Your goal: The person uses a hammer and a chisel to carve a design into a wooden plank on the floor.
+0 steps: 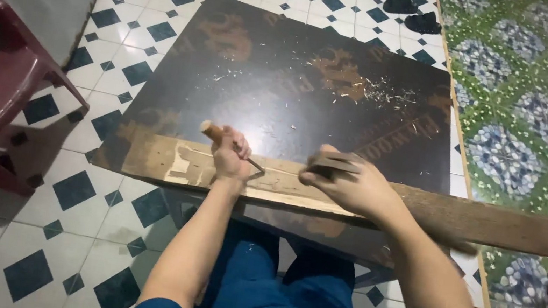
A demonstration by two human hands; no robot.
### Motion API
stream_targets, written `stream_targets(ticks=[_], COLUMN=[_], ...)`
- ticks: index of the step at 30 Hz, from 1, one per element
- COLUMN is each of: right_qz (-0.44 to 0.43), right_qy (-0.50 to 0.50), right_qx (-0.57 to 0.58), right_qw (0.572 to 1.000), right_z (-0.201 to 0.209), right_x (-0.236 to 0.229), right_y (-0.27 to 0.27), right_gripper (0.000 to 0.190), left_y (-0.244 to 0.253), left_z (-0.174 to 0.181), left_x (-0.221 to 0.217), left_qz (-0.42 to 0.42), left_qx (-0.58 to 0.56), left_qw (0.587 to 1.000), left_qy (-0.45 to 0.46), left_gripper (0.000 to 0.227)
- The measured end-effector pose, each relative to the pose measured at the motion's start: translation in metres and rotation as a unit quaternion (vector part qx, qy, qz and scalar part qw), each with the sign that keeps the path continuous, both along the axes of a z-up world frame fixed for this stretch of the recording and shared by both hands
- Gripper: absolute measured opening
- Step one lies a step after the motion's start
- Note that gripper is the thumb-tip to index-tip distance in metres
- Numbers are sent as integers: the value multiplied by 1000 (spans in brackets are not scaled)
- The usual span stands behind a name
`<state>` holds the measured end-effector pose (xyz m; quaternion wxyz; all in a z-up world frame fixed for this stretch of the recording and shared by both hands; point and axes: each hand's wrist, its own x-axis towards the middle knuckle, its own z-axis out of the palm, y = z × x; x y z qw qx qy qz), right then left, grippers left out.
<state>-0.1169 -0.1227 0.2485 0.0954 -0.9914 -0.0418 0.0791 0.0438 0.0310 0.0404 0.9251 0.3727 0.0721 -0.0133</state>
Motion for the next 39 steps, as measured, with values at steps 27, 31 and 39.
stream_targets(ticks=[27,31,39], right_qz=[-316,-297,-248], right_qy=[182,174,152], right_qx=[263,264,259], right_qw=[893,901,921], right_z=[-154,-164,-103], right_x=[-84,-87,-61], right_y=[-72,-75,-39], right_gripper=[80,77,87], left_y=[-13,-18,-21], left_z=[-36,-34,-22], left_x=[7,1,-2], left_qz=[-66,-66,-24], left_qx=[73,87,277], left_qw=[971,968,906], left_qy=[-218,-228,-319], left_gripper=[51,49,51])
